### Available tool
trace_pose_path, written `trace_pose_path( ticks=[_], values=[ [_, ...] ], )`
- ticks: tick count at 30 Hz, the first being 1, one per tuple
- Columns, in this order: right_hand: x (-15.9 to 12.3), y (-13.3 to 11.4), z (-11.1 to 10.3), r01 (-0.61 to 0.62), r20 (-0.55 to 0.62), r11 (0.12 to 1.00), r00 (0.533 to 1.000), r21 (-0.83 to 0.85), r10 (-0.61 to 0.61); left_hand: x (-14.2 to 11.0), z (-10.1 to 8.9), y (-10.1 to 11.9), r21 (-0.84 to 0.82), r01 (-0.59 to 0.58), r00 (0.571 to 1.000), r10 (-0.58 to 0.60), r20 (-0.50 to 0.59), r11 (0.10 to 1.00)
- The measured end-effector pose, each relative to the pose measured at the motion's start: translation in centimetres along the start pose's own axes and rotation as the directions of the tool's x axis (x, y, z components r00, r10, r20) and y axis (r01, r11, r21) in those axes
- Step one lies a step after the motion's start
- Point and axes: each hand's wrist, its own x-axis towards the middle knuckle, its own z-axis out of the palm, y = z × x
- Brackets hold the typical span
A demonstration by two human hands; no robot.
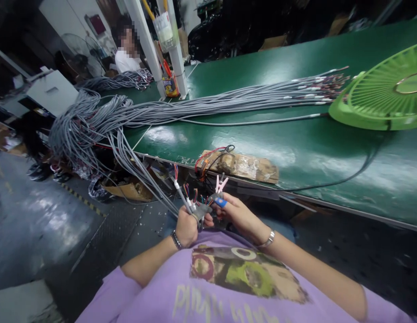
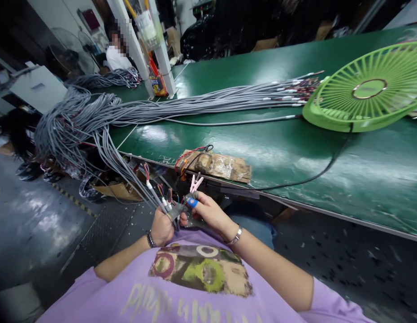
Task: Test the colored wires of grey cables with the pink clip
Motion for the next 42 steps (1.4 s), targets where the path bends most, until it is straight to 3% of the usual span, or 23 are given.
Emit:
trace_pose_path(
  ticks=[7,11,18,22,30,35,39,42],
  values=[
    [0.3,-1.4,1.0,-0.007,0.077,0.984,0.997,-0.179,0.021,0.1,-0.6,-1.0,0.141,-0.049,0.993,0.033,0.113,0.989],
    [0.2,-1.3,0.6,0.015,0.1,0.975,0.995,-0.222,0.007,0.0,-0.6,-0.9,0.173,-0.04,0.994,0.022,0.109,0.984],
    [-0.2,0.0,0.9,0.009,0.051,0.999,0.999,-0.039,-0.007,0.1,-0.2,-0.2,0.234,0.025,0.983,-0.067,0.173,0.972],
    [0.1,0.8,1.2,0.013,0.048,1.0,0.999,-0.014,-0.012,0.2,-0.4,-0.1,0.284,0.041,0.967,-0.11,0.228,0.958],
    [1.3,1.7,0.2,-0.075,-0.16,0.977,0.981,0.199,0.108,0.2,-0.2,-0.4,0.096,0.053,0.997,-0.059,0.057,0.994],
    [0.6,1.5,-0.1,-0.146,0.016,0.936,0.989,0.321,0.149,0.1,0.1,0.1,0.079,0.035,0.999,-0.038,0.038,0.996],
    [0.0,1.0,0.5,-0.127,0.121,0.955,0.988,0.268,0.097,0.0,0.2,0.2,0.068,0.034,0.999,-0.036,0.03,0.997],
    [-0.1,0.4,0.9,-0.086,0.113,0.978,0.991,0.192,0.065,0.0,0.3,0.3,0.048,0.03,1.0,-0.03,-0.002,0.998]
  ],
)
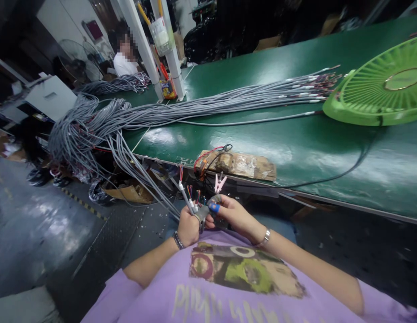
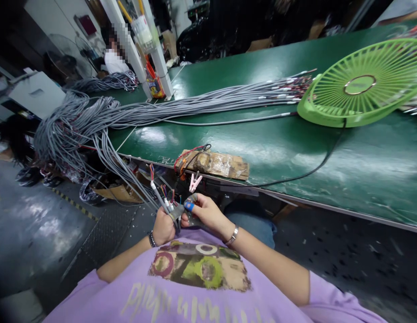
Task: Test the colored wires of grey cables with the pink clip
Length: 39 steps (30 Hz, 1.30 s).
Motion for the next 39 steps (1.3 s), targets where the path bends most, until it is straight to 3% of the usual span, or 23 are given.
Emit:
trace_pose_path(
  ticks=[5,10,16,23,27,32,39],
  values=[
    [-0.1,-0.2,0.2,0.027,-0.099,0.998,0.995,-0.062,-0.033,0.0,-0.1,0.0,-0.026,-0.009,0.999,0.008,-0.039,1.0],
    [-0.2,0.1,0.2,0.026,-0.057,0.999,0.998,0.024,-0.025,0.0,-0.2,0.0,-0.067,-0.019,0.995,0.012,-0.095,0.998],
    [0.0,-0.3,-0.3,0.012,-0.115,0.996,0.993,-0.092,-0.022,0.1,-0.3,-0.1,-0.045,0.009,0.998,-0.011,-0.06,0.999],
    [0.1,-0.4,0.4,0.011,0.044,0.999,0.999,-0.039,-0.009,-0.1,-0.2,0.0,0.025,0.028,0.999,-0.028,0.021,0.999],
    [0.2,-0.6,0.6,0.04,-0.016,0.994,0.999,-0.106,-0.042,-0.2,-0.2,0.0,0.019,0.026,0.999,-0.026,0.024,0.999],
    [0.1,-0.3,0.2,0.006,-0.04,0.999,0.999,-0.053,-0.008,-0.1,-0.4,0.1,-0.018,-0.002,0.998,0.001,-0.059,1.0],
    [0.5,-0.6,-0.8,-0.009,-0.136,0.996,0.991,-0.085,-0.003,-0.2,-0.5,-0.1,0.053,0.037,0.998,-0.039,0.051,0.998]
  ],
)
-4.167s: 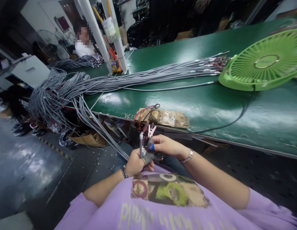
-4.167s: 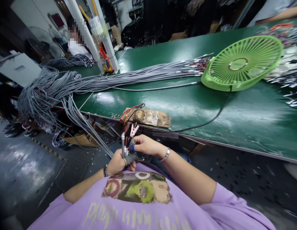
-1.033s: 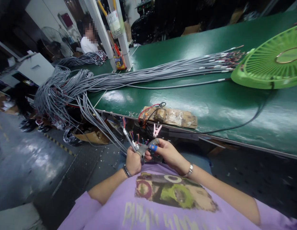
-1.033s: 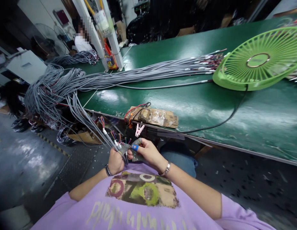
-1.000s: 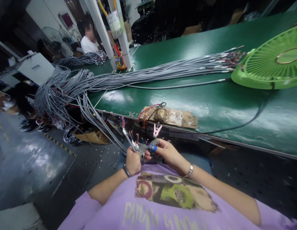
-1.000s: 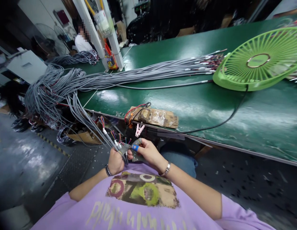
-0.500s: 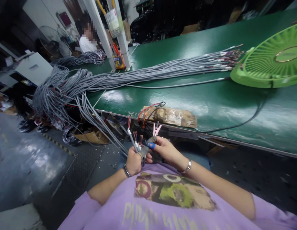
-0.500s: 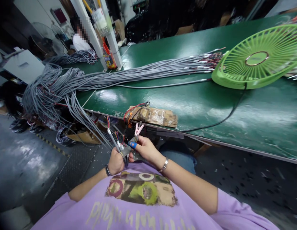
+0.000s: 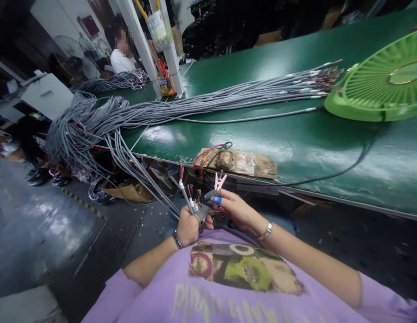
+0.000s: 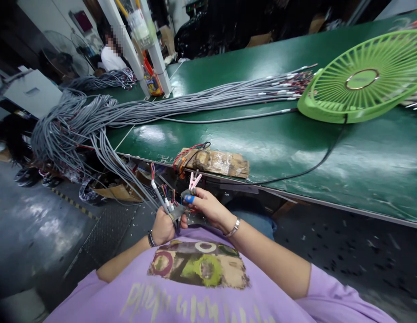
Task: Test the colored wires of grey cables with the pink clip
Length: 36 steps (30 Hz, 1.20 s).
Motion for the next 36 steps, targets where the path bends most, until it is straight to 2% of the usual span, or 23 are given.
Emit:
trace_pose_path(
  ticks=[11,18,28,32,36],
  values=[
    [0.6,-0.8,0.3,-0.026,0.009,1.0,1.0,0.015,0.026,0.2,-0.7,-0.5,0.047,-0.013,0.997,0.009,0.082,0.999],
    [0.8,-0.8,0.3,0.031,0.002,0.998,1.0,-0.047,-0.031,0.3,-1.0,-0.7,0.162,-0.03,0.983,0.0,0.181,0.986],
    [0.8,0.3,-0.5,0.098,-0.148,0.983,0.981,-0.158,-0.122,0.1,-0.4,-0.3,0.056,0.005,0.998,-0.009,0.066,0.998],
    [0.8,0.2,-0.2,0.11,-0.152,0.99,0.981,-0.091,-0.123,0.0,-0.3,-0.2,0.049,0.006,0.999,-0.008,0.053,0.999],
    [1.1,0.8,-0.4,0.066,-0.108,0.995,0.992,0.072,-0.058,0.0,-0.3,-0.1,0.043,-0.006,0.999,0.004,0.047,0.999]
  ],
)
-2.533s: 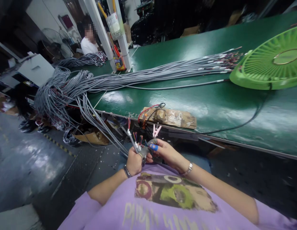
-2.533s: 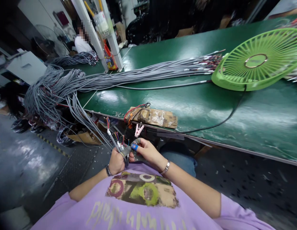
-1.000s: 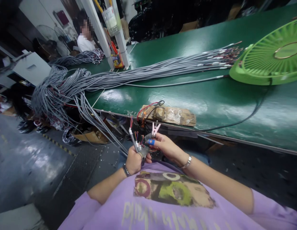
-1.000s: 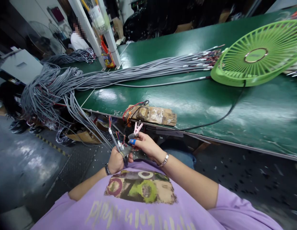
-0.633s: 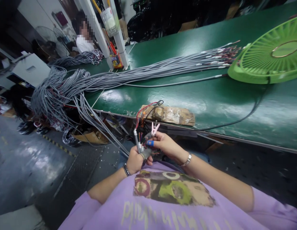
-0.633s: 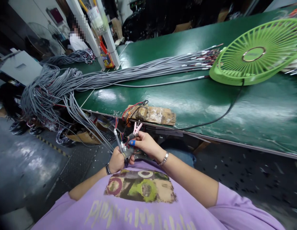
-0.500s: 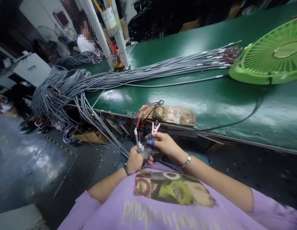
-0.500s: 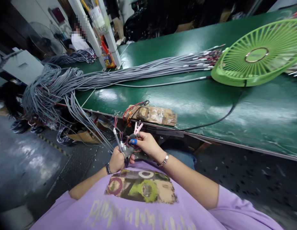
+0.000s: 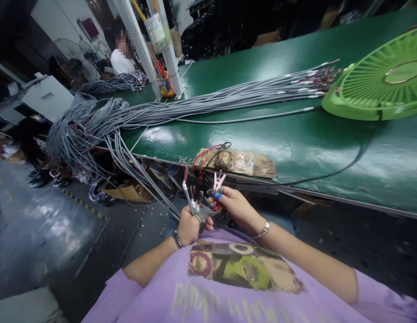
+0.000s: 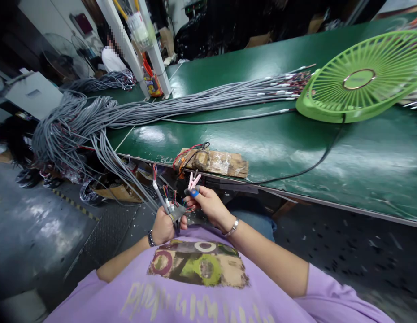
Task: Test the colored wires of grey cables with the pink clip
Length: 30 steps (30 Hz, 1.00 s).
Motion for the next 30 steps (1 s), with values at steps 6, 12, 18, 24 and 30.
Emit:
trace_pose_path(
  ticks=[6,12,18,24,30],
  values=[
    [0.4,0.0,-0.9,-0.109,0.035,0.969,0.994,0.222,0.104,-0.5,0.2,1.4,-0.043,-0.001,1.0,0.002,0.012,0.999],
    [1.5,-1.9,-0.6,-0.123,0.113,0.949,0.989,0.29,0.094,0.1,0.9,2.8,-0.063,0.047,0.993,-0.04,0.112,0.997],
    [2.5,-1.7,-0.2,-0.039,0.086,0.938,0.996,0.344,0.01,1.3,1.5,3.7,-0.077,0.055,0.987,-0.043,0.153,0.996],
    [2.3,-1.5,0.4,0.026,0.049,0.931,0.998,0.364,-0.047,1.6,1.5,3.6,-0.032,0.094,0.982,-0.087,0.165,0.995],
    [2.3,-1.3,0.4,0.02,0.045,0.931,0.998,0.365,-0.039,1.4,1.6,3.3,-0.018,0.115,0.981,-0.11,0.159,0.993]
  ],
)
